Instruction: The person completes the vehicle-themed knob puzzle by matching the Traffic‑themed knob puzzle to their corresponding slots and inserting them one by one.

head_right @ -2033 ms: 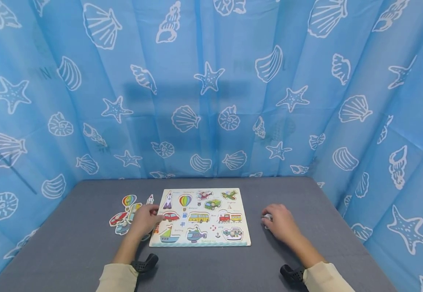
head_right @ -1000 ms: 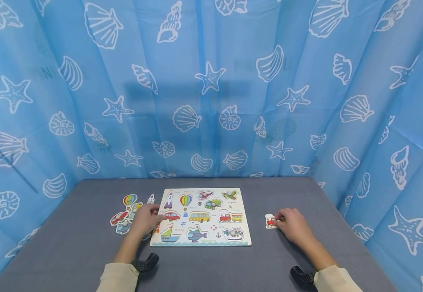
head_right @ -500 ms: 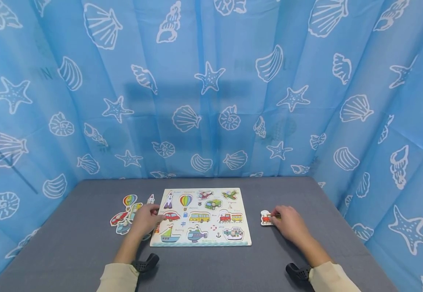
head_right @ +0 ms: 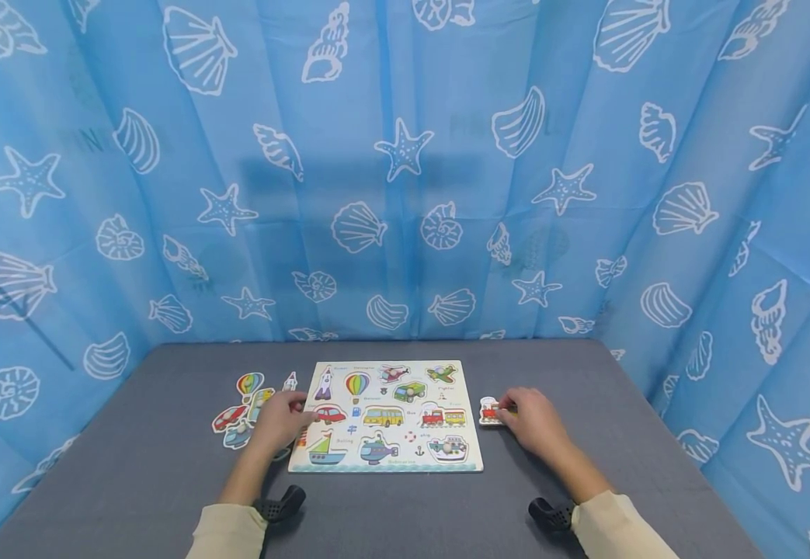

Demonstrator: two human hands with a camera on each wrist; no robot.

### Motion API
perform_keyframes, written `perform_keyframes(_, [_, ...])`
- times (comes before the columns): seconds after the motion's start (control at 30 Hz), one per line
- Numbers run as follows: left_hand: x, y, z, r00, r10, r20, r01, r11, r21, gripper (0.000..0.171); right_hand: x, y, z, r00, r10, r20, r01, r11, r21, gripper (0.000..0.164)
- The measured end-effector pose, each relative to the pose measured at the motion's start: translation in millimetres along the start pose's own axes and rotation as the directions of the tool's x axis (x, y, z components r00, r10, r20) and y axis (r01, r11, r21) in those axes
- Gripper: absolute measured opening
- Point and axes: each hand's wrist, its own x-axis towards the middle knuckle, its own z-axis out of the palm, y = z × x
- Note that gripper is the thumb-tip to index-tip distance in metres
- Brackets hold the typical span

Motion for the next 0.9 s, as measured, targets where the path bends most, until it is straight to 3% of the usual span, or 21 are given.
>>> perform_keyframes(0.37, [1.8,-2.4,1.4,1.0,-0.01,0.008,0.011,1.0,-0.004,0.042,9.2,-18.4,9.7,0.999,0.009,0.031,-0.01,0.999,0.035,0.006])
perform_keyframes(0.9, [2.2,-1.6,1.0,1.0,-0.008,0.01,0.007,1.0,0.004,0.04,16.6,-49.2,31.5,0.998,-0.065,0.023,0.064,0.997,0.051,0.015])
